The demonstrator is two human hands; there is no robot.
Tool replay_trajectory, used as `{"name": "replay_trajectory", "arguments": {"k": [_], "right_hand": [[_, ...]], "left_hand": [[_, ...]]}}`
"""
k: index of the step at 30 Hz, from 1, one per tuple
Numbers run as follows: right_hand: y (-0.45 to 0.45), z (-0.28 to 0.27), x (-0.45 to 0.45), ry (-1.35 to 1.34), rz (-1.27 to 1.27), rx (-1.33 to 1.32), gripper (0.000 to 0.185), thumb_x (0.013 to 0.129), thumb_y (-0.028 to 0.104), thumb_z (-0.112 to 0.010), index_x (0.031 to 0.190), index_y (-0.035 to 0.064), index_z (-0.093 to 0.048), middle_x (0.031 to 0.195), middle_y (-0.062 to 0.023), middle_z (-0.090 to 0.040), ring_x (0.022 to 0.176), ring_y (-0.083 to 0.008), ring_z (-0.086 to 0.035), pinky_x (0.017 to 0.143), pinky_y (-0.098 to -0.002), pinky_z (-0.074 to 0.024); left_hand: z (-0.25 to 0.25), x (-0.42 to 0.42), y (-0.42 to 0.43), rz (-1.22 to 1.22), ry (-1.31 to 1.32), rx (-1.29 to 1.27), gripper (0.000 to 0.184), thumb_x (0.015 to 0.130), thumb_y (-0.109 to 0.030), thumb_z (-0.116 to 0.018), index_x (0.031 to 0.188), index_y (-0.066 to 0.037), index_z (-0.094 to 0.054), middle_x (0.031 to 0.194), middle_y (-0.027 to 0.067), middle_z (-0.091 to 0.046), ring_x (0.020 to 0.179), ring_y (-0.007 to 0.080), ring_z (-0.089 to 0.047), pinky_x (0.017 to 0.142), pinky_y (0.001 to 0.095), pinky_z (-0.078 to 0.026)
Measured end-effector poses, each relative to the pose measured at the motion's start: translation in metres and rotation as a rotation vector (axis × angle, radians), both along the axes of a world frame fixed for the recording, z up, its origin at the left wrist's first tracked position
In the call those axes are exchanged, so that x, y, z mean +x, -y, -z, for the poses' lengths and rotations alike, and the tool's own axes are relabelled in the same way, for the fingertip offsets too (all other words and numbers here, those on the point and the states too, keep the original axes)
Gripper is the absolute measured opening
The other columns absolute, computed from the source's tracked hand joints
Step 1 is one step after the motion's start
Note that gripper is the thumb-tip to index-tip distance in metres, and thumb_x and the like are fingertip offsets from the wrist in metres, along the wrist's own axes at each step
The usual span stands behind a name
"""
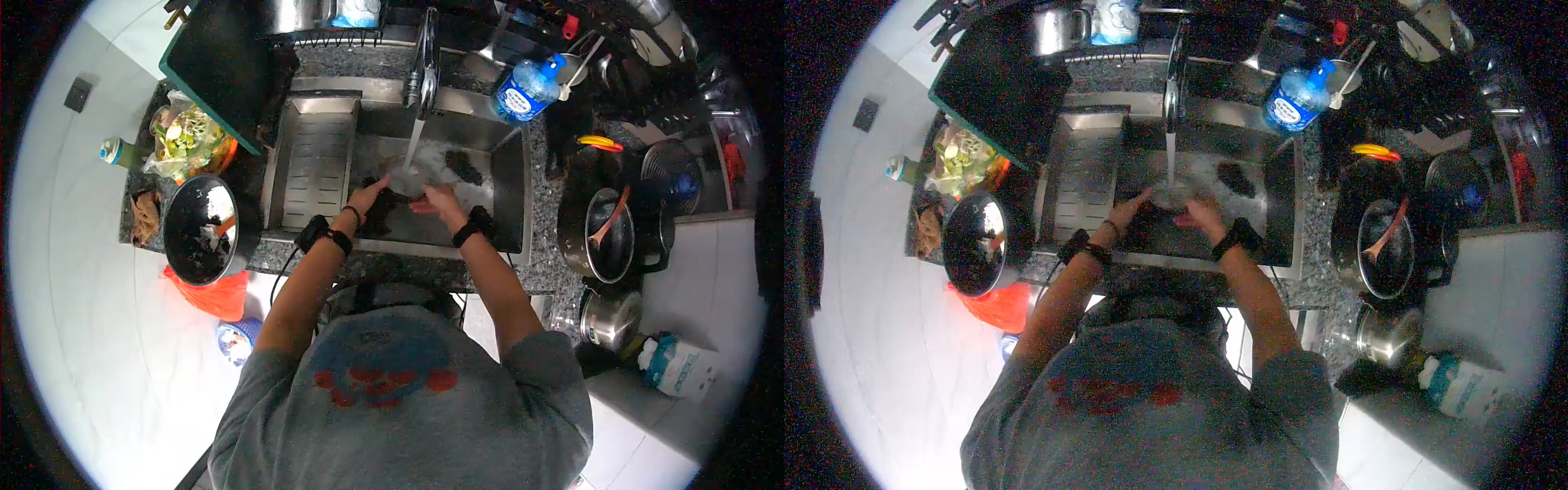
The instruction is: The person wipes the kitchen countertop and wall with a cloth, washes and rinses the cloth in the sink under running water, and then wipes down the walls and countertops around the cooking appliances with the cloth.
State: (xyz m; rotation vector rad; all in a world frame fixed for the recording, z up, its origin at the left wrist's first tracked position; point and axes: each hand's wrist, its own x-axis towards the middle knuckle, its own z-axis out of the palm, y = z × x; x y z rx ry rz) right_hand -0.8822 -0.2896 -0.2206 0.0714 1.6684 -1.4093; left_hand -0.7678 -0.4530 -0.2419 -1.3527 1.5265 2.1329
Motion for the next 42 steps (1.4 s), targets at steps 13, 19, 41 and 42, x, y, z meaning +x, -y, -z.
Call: {"name": "replay_trajectory", "arguments": {"k": [13, 19, 41, 42], "right_hand": [[0.078, -0.02, -0.03, -0.065, -0.058, -0.578, 0.032, 0.088, 0.021, -0.05, 0.105, -0.0061, -0.054, 0.093, -0.0158, -0.062, 0.075, -0.0196, -0.062, 0.063, -0.0318, -0.0495], [0.05, -0.016, -0.02, -0.886, -0.533, -0.215, 0.035, 0.089, 0.024, -0.052, 0.106, -0.0065, -0.053, 0.086, -0.0104, -0.064, 0.067, -0.0143, -0.059, 0.06, -0.0287, -0.047], [0.049, -0.043, -0.008, -0.873, -0.288, -0.015, 0.03, 0.085, 0.031, -0.058, 0.093, 0.003, -0.062, 0.084, -0.0093, -0.063, 0.069, -0.0206, -0.058, 0.064, -0.0334, -0.0437], [0.048, -0.057, -0.003, -0.917, -0.451, -0.034, 0.029, 0.085, 0.031, -0.057, 0.094, 0.004, -0.062, 0.082, -0.0104, -0.062, 0.069, -0.0205, -0.057, 0.065, -0.0332, -0.0437]], "left_hand": [[0.015, -0.029, -0.007, -0.212, -0.153, 0.045, 0.041, 0.071, -0.023, -0.062, 0.1, 0.004, -0.054, 0.088, 0.0126, -0.059, 0.077, 0.0238, -0.06, 0.069, 0.0369, -0.049], [-0.047, -0.035, 0.001, -0.179, -0.072, -0.174, 0.066, 0.07, -0.04, -0.068, 0.109, 0.011, -0.051, 0.098, 0.0162, -0.06, 0.082, 0.0227, -0.06, 0.068, 0.0346, -0.049], [-0.021, -0.025, 0.012, -0.1, -0.077, -0.125, 0.091, 0.068, -0.075, -0.048, 0.117, 0.002, -0.051, 0.11, 0.0145, -0.058, 0.099, 0.0237, -0.056, 0.083, 0.0371, -0.044], [0.007, -0.029, 0.02, -0.093, -0.074, -0.099, 0.095, 0.067, -0.079, -0.043, 0.117, 0.001, -0.051, 0.109, 0.0144, -0.058, 0.101, 0.0239, -0.055, 0.087, 0.0378, -0.041]]}}
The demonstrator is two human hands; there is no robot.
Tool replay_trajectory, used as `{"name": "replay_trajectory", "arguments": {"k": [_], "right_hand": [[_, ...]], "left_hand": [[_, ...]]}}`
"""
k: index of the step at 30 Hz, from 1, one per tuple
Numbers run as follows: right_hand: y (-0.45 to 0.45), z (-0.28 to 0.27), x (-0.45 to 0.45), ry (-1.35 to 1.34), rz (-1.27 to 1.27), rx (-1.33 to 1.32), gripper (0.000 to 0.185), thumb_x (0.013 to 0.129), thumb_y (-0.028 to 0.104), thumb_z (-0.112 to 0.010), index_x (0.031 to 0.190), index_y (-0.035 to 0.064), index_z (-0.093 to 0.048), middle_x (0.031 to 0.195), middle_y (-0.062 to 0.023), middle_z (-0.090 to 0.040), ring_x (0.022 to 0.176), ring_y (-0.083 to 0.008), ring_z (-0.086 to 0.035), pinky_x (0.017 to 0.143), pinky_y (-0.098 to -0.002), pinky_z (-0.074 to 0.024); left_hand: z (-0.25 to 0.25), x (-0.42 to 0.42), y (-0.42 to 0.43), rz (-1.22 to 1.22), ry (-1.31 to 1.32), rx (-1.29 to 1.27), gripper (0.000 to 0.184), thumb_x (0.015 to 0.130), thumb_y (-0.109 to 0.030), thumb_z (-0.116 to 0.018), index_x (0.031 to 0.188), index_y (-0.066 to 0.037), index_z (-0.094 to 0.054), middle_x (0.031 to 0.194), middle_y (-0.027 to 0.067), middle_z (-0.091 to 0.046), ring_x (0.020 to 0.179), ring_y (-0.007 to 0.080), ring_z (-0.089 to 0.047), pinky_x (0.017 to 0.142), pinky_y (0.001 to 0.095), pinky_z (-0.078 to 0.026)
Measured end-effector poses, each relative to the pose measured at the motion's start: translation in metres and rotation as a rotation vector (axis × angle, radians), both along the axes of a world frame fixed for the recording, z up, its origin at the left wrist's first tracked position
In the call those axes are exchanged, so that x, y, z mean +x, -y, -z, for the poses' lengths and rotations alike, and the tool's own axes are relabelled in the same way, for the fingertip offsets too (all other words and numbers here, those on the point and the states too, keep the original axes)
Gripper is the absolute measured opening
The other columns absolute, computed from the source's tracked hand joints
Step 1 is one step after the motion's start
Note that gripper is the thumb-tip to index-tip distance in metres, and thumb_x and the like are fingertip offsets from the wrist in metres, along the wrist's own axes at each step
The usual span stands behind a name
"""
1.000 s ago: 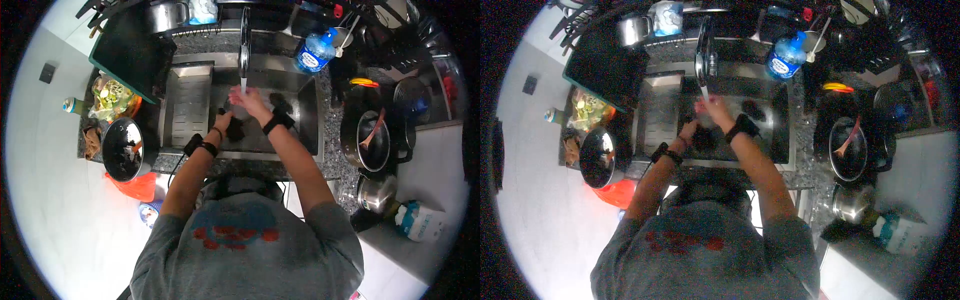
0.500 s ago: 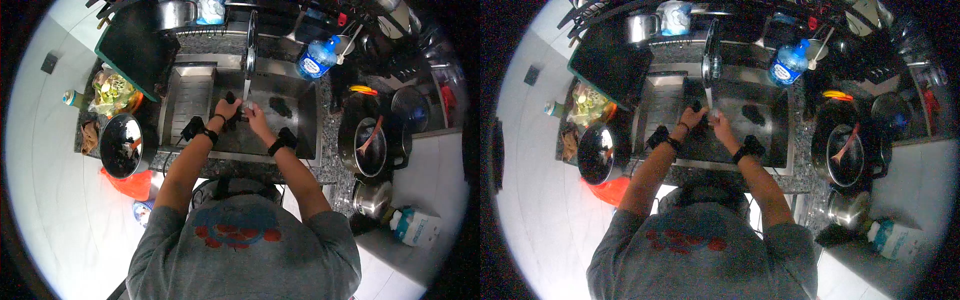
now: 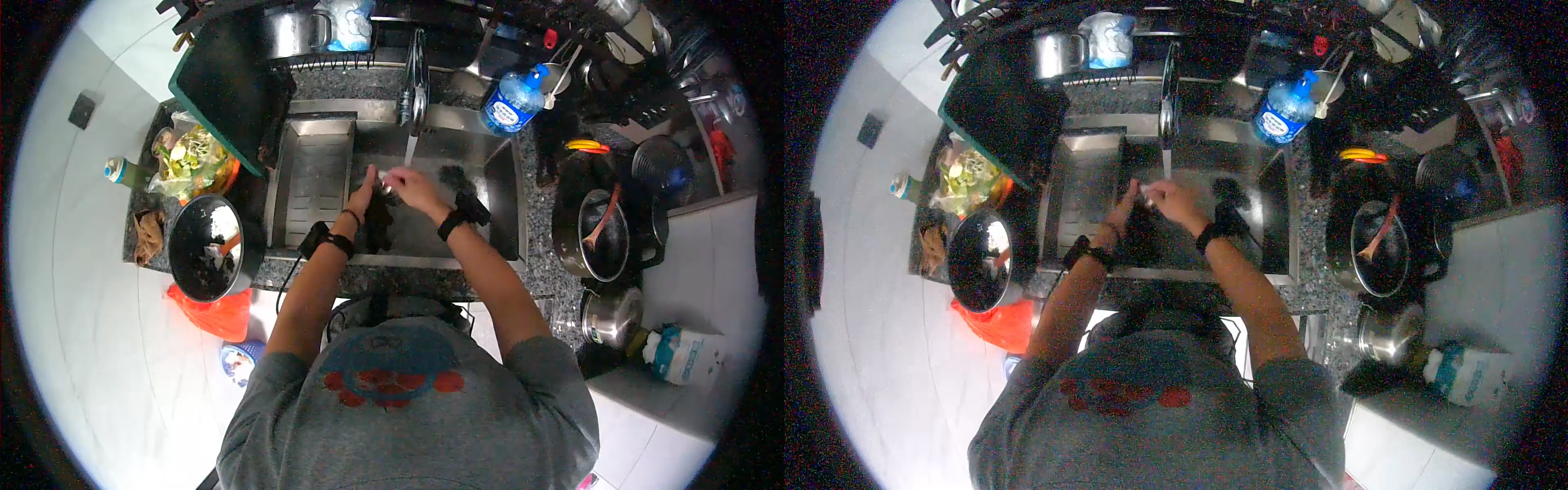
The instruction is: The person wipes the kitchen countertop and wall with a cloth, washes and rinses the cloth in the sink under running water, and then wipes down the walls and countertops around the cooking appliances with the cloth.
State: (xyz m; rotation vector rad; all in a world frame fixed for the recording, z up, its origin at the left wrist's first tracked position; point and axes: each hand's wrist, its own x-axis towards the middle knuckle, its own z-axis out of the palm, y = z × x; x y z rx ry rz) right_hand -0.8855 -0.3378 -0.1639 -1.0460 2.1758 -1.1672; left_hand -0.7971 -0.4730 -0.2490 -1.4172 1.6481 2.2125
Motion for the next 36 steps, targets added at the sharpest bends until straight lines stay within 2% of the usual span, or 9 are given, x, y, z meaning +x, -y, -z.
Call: {"name": "replay_trajectory", "arguments": {"k": [4, 8, 11, 16, 21, 24, 30, 32, 36], "right_hand": [[-0.005, 0.011, -0.005, -0.211, -0.451, -0.002, 0.028, 0.087, 0.03, -0.055, 0.098, 0.0052, -0.061, 0.081, -0.0088, -0.062, 0.071, -0.0188, -0.058, 0.065, -0.0323, -0.0443], [-0.006, 0.034, -0.015, -0.019, -0.554, 0.032, 0.025, 0.088, 0.024, -0.052, 0.1, 0.0033, -0.059, 0.079, -0.0087, -0.062, 0.075, -0.0192, -0.059, 0.065, -0.032, -0.0468], [0.014, 0.047, -0.022, 0.954, 0.165, -0.14, 0.023, 0.089, 0.013, -0.049, 0.106, -0.0012, -0.055, 0.091, -0.0124, -0.06, 0.081, -0.0205, -0.059, 0.063, -0.0314, -0.0503], [0.038, 0.059, -0.028, 0.969, 0.259, -0.397, 0.024, 0.09, 0.017, -0.049, 0.105, -0.0009, -0.055, 0.087, -0.0118, -0.061, 0.069, -0.0169, -0.059, 0.05, -0.0288, -0.0459], [0.05, 0.055, -0.029, 1.079, 0.539, -0.492, 0.023, 0.089, 0.024, -0.051, 0.101, 0.0047, -0.059, 0.081, -0.0077, -0.063, 0.06, -0.0143, -0.058, 0.045, -0.0263, -0.0416], [0.031, 0.069, -0.043, 0.555, 0.49, -0.303, 0.029, 0.085, 0.032, -0.056, 0.1, 0.0076, -0.06, 0.081, -0.0035, -0.063, 0.06, -0.0154, -0.058, 0.046, -0.0284, -0.043], [-0.027, 0.076, -0.032, -0.689, 0.416, 0.172, 0.051, 0.081, 0.044, -0.058, 0.112, 0.0037, -0.053, 0.092, -0.0076, -0.063, 0.07, -0.023, -0.062, 0.055, -0.0357, -0.0488], [-0.042, 0.034, -0.025, 0.65, 0.317, 0.354, 0.051, 0.084, 0.039, -0.054, 0.116, -0.0001, -0.047, 0.1, -0.0122, -0.06, 0.08, -0.0274, -0.063, 0.059, -0.0381, -0.0518], [-0.07, 0.094, -0.034, 0.732, 0.025, -0.001, 0.044, 0.085, 0.024, -0.054, 0.116, -0.0047, -0.042, 0.1, -0.018, -0.057, 0.074, -0.0298, -0.064, 0.057, -0.0386, -0.054]], "left_hand": [[-0.062, 0.023, -0.013, 0.04, -0.25, 0.465, 0.083, 0.07, -0.068, -0.052, 0.117, 0.0, -0.05, 0.112, 0.0149, -0.054, 0.104, 0.026, -0.051, 0.089, 0.038, -0.038], [0.008, 0.013, 0.0, 0.238, -0.081, -0.097, 0.069, 0.066, -0.045, -0.061, 0.115, 0.001, -0.048, 0.11, 0.0147, -0.054, 0.1, 0.0289, -0.053, 0.084, 0.0389, -0.042], [0.028, 0.009, -0.009, 0.105, -0.011, -0.086, 0.072, 0.064, -0.035, -0.063, 0.12, 0.004, -0.039, 0.108, 0.0161, -0.055, 0.099, 0.0313, -0.054, 0.084, 0.0379, -0.042], [0.106, 0.003, -0.018, 0.263, -0.079, -0.68, 0.079, 0.069, -0.03, -0.06, 0.126, 0.008, -0.021, 0.11, 0.0247, -0.053, 0.101, 0.037, -0.053, 0.089, 0.039, -0.04], [0.127, -0.001, -0.025, 0.342, -0.029, -0.59, 0.075, 0.072, -0.027, -0.058, 0.126, 0.009, -0.021, 0.11, 0.0276, -0.052, 0.105, 0.038, -0.052, 0.089, 0.0376, -0.04], [0.098, -0.007, -0.029, 0.191, 0.031, -0.163, 0.06, 0.075, -0.022, -0.056, 0.121, 0.009, -0.034, 0.109, 0.0248, -0.053, 0.104, 0.0356, -0.053, 0.085, 0.0393, -0.042], [0.037, 0.005, -0.037, 0.248, 0.108, -0.168, 0.051, 0.078, -0.021, -0.055, 0.116, 0.009, -0.04, 0.104, 0.0221, -0.055, 0.097, 0.0322, -0.055, 0.08, 0.0394, -0.043], [0.01, 0.007, -0.042, 0.261, 0.115, -0.224, 0.048, 0.079, -0.021, -0.054, 0.114, 0.01, -0.043, 0.102, 0.0211, -0.056, 0.094, 0.0309, -0.055, 0.078, 0.0394, -0.044], [-0.021, -0.001, -0.048, 0.203, -0.004, -0.331, 0.042, 0.081, -0.021, -0.053, 0.109, 0.01, -0.048, 0.098, 0.019, -0.058, 0.089, 0.0282, -0.057, 0.074, 0.0395, -0.044]]}}
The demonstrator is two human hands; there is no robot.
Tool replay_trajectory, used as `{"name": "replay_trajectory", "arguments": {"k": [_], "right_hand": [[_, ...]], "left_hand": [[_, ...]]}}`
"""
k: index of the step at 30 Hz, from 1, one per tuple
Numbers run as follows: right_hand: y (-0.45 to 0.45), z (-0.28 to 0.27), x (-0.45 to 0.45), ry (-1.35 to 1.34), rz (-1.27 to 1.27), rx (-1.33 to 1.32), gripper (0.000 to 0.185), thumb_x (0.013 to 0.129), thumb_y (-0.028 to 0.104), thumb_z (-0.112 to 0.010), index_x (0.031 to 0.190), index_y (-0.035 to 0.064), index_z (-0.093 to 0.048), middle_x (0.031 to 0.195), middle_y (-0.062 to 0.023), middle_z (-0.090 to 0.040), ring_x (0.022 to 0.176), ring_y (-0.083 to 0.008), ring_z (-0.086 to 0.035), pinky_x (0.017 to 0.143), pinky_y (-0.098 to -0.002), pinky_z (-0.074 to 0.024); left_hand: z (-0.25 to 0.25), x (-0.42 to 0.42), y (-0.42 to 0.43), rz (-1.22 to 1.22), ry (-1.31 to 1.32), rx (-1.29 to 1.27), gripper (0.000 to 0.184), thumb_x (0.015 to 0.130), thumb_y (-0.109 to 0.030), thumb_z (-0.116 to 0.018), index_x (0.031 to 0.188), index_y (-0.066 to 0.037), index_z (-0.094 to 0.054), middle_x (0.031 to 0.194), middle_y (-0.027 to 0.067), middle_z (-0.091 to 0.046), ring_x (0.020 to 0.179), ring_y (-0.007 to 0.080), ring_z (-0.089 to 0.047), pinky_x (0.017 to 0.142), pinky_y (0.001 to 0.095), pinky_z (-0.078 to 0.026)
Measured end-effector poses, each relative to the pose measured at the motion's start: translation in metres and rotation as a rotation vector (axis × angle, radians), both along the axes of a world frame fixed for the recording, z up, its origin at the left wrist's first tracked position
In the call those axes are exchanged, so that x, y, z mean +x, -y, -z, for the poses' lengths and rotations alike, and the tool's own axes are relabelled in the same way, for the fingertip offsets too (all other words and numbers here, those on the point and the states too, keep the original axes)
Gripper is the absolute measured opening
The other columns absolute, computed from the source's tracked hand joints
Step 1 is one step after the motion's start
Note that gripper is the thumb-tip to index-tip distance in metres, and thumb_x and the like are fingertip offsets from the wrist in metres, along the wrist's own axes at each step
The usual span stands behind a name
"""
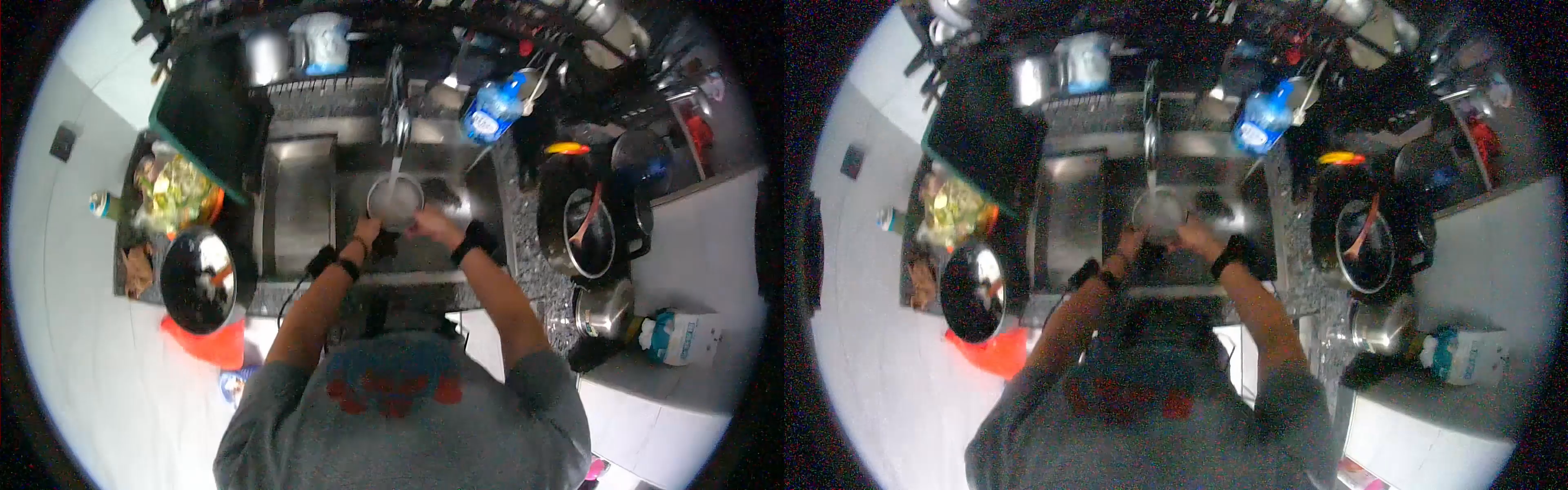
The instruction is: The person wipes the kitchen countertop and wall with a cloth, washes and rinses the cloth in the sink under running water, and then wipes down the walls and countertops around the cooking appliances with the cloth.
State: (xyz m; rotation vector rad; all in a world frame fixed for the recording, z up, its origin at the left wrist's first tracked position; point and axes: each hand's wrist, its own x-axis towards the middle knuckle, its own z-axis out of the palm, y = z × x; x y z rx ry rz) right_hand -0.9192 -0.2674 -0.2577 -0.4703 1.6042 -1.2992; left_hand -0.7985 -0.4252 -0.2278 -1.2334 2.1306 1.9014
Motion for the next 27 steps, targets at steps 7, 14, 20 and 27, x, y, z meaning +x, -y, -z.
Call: {"name": "replay_trajectory", "arguments": {"k": [7, 14, 20, 27], "right_hand": [[-0.016, -0.072, 0.012, -1.109, 0.305, 0.217, 0.059, 0.078, 0.002, -0.052, 0.128, 0.001, -0.022, 0.12, -0.0297, -0.038, 0.084, -0.0431, -0.057, 0.064, -0.0424, -0.0501], [-0.059, -0.146, 0.027, -1.52, -0.241, 0.66, 0.064, 0.075, -0.003, -0.051, 0.133, 0.0118, -0.028, 0.129, -0.0218, -0.034, 0.076, -0.0382, -0.06, 0.058, -0.0413, -0.0521], [-0.067, -0.355, 0.026, -1.803, -0.031, 0.298, 0.058, 0.074, 0.0, -0.049, 0.128, 0.013, -0.034, 0.128, -0.0165, -0.035, 0.094, -0.0347, -0.057, 0.069, -0.04, -0.0538], [-0.028, -0.557, -0.009, -2.294, 0.504, -0.061, 0.047, 0.078, -0.003, -0.041, 0.123, 0.0065, -0.032, 0.119, -0.0216, -0.04, 0.086, -0.0456, -0.054, 0.074, -0.049, -0.0484]], "left_hand": [[0.001, -0.029, 0.007, -0.059, -0.237, -0.27, 0.052, 0.089, -0.039, -0.045, 0.114, 0.006, -0.048, 0.101, 0.0272, -0.058, 0.094, 0.0415, -0.056, 0.078, 0.0441, -0.045], [-0.038, -0.041, 0.005, 0.434, -0.102, -0.614, 0.032, 0.088, -0.026, -0.05, 0.1, 0.003, -0.058, 0.094, 0.0246, -0.057, 0.085, 0.0393, -0.056, 0.073, 0.0457, -0.046], [-0.022, -0.033, 0.0, 0.382, -0.413, -0.832, 0.025, 0.084, -0.021, -0.055, 0.097, 0.0, -0.061, 0.091, 0.0216, -0.056, 0.084, 0.0376, -0.055, 0.074, 0.0442, -0.046], [-0.035, -0.019, -0.002, 0.434, -0.437, -0.741, 0.033, 0.087, -0.027, -0.052, 0.094, 0.005, -0.058, 0.086, 0.0223, -0.057, 0.083, 0.0388, -0.054, 0.074, 0.0458, -0.044]]}}
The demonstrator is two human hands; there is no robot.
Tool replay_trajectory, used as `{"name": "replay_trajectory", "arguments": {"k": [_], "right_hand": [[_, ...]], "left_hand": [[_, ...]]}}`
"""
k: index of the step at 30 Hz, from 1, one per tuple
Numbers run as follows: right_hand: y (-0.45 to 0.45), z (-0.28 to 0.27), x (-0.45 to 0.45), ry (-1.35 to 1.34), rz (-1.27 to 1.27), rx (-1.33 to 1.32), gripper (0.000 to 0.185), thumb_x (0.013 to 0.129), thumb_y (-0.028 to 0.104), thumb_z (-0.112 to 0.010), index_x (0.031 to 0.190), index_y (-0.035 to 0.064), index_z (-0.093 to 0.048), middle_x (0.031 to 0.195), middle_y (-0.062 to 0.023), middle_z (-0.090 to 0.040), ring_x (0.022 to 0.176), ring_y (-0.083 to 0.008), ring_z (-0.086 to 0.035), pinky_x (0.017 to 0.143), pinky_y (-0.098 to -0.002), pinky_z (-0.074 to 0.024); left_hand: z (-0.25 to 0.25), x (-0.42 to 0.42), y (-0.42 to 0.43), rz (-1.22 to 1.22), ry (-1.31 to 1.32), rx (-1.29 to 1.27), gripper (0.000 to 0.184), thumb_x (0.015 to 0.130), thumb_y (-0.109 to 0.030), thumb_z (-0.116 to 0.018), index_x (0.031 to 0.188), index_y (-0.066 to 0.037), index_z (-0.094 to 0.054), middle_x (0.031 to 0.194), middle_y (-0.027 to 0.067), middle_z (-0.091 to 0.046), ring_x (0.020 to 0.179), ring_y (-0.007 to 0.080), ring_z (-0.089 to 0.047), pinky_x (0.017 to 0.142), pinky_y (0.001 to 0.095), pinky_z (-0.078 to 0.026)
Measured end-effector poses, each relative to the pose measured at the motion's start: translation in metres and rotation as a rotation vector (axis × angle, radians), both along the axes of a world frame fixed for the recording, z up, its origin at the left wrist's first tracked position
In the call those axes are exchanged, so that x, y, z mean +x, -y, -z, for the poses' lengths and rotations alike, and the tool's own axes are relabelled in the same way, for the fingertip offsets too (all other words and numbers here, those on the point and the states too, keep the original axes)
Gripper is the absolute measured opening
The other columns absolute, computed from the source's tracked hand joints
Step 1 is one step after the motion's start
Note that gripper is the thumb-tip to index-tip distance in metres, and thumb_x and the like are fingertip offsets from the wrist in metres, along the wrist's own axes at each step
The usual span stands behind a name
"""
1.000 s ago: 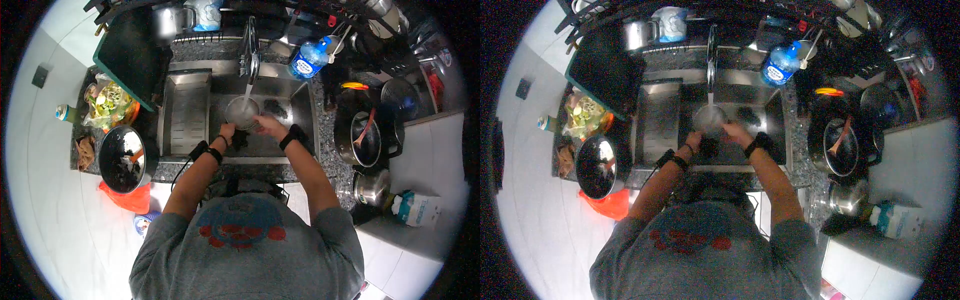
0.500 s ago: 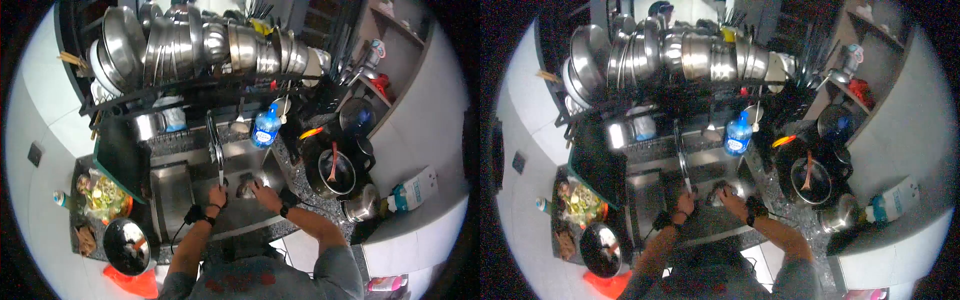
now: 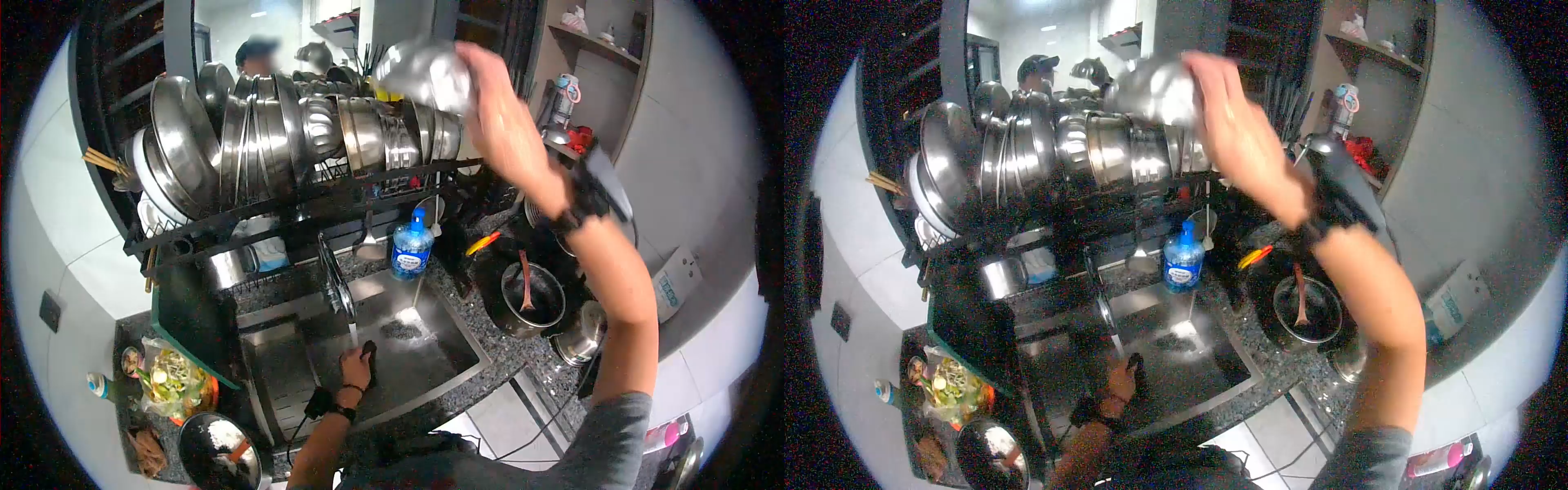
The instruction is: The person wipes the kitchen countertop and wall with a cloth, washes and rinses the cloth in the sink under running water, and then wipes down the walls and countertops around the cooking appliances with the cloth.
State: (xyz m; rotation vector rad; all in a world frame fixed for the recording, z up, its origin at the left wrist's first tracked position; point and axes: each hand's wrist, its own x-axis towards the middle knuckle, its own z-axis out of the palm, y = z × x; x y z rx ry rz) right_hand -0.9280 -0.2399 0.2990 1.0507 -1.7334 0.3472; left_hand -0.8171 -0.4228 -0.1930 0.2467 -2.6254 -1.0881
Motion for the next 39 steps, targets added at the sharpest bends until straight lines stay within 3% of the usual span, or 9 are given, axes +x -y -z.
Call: {"name": "replay_trajectory", "arguments": {"k": [8, 18, 21, 25, 29, 32, 33, 37, 39], "right_hand": [[0.054, -0.058, -0.121, 0.248, 0.57, -0.222, 0.038, 0.081, 0.006, -0.048, 0.114, 0.0061, -0.031, 0.107, -0.0232, -0.046, 0.081, -0.0447, -0.059, 0.063, -0.0506, -0.051], [0.033, 0.028, -0.29, 0.216, 0.452, -0.223, 0.033, 0.085, 0.017, -0.04, 0.117, 0.0145, -0.037, 0.1, -0.0276, -0.048, 0.087, -0.0488, -0.054, 0.071, -0.0531, -0.0449], [0.014, 0.047, -0.365, 0.294, 0.672, -0.259, 0.033, 0.085, 0.024, -0.041, 0.117, 0.0166, -0.043, 0.103, -0.0284, -0.051, 0.087, -0.0467, -0.055, 0.072, -0.0517, -0.0454], [-0.003, 0.014, -0.292, 0.467, 0.724, 0.453, 0.03, 0.083, 0.025, -0.045, 0.107, 0.0096, -0.054, 0.086, -0.0219, -0.061, 0.087, -0.0359, -0.059, 0.07, -0.0439, -0.0466], [-0.026, 0.018, -0.327, 0.572, 0.549, 0.435, 0.028, 0.08, 0.024, -0.048, 0.098, 0.0043, -0.059, 0.087, -0.0213, -0.062, 0.085, -0.0353, -0.06, 0.071, -0.0406, -0.0471], [0.0, -0.01, -0.289, 0.358, 0.594, 0.492, 0.028, 0.078, 0.024, -0.051, 0.09, 0.001, -0.06, 0.088, -0.0224, -0.061, 0.082, -0.039, -0.059, 0.071, -0.0434, -0.0475], [0.02, -0.029, -0.258, 0.28, 0.725, 0.52, 0.029, 0.078, 0.026, -0.051, 0.086, -0.0004, -0.06, 0.086, -0.0227, -0.061, 0.081, -0.0403, -0.058, 0.07, -0.045, -0.0476], [0.064, -0.064, -0.152, 0.157, 0.352, -0.097, 0.029, 0.081, 0.024, -0.056, 0.099, 0.0033, -0.063, 0.097, -0.0167, -0.064, 0.088, -0.03, -0.062, 0.076, -0.0381, -0.0489], [0.08, -0.054, -0.069, 0.011, 0.111, -0.097, 0.023, 0.082, 0.015, -0.052, 0.098, 0.0007, -0.062, 0.085, -0.0183, -0.065, 0.079, -0.0304, -0.064, 0.068, -0.0372, -0.049]], "left_hand": [[-0.02, 0.014, -0.009, -0.096, -0.122, 0.135, 0.047, 0.088, -0.041, -0.048, 0.092, 0.005, -0.057, 0.082, 0.0234, -0.057, 0.076, 0.0408, -0.055, 0.069, 0.0468, -0.045], [-0.012, 0.016, 0.005, -0.135, 0.012, 0.079, 0.045, 0.09, -0.041, -0.042, 0.105, -0.002, -0.058, 0.089, 0.0246, -0.06, 0.08, 0.041, -0.057, 0.073, 0.0464, -0.046], [0.025, 0.014, 0.014, 0.031, 0.043, 0.102, 0.039, 0.091, -0.036, -0.041, 0.107, -0.004, -0.058, 0.095, 0.023, -0.06, 0.085, 0.0408, -0.056, 0.074, 0.0474, -0.045], [0.1, -0.001, 0.011, -0.211, -0.02, -0.385, 0.033, 0.091, -0.029, -0.041, 0.108, -0.005, -0.057, 0.103, 0.0196, -0.058, 0.089, 0.0409, -0.054, 0.074, 0.0494, -0.044], [0.15, -0.021, 0.017, -0.091, -0.272, 0.313, 0.028, 0.09, -0.022, -0.042, 0.108, -0.005, -0.056, 0.103, 0.0194, -0.056, 0.088, 0.0416, -0.052, 0.072, 0.0516, -0.043], [0.029, -0.001, 0.023, -0.059, -0.073, -0.041, 0.024, 0.089, -0.017, -0.041, 0.103, -0.005, -0.056, 0.093, 0.0232, -0.057, 0.083, 0.0423, -0.053, 0.07, 0.0509, -0.043], [0.073, -0.02, 0.025, -0.115, -0.147, 0.142, 0.024, 0.089, -0.018, -0.041, 0.101, -0.004, -0.057, 0.089, 0.0238, -0.058, 0.08, 0.0424, -0.054, 0.07, 0.0504, -0.043], [-0.016, -0.008, 0.019, -0.184, 0.011, 0.214, 0.023, 0.085, -0.023, -0.052, 0.083, -0.001, -0.061, 0.078, 0.0238, -0.057, 0.073, 0.0414, -0.055, 0.065, 0.0486, -0.042], [-0.012, -0.007, 0.022, -0.177, -0.047, 0.134, 0.022, 0.083, -0.023, -0.055, 0.083, -0.002, -0.062, 0.078, 0.0225, -0.058, 0.074, 0.04, -0.056, 0.064, 0.0452, -0.043]]}}
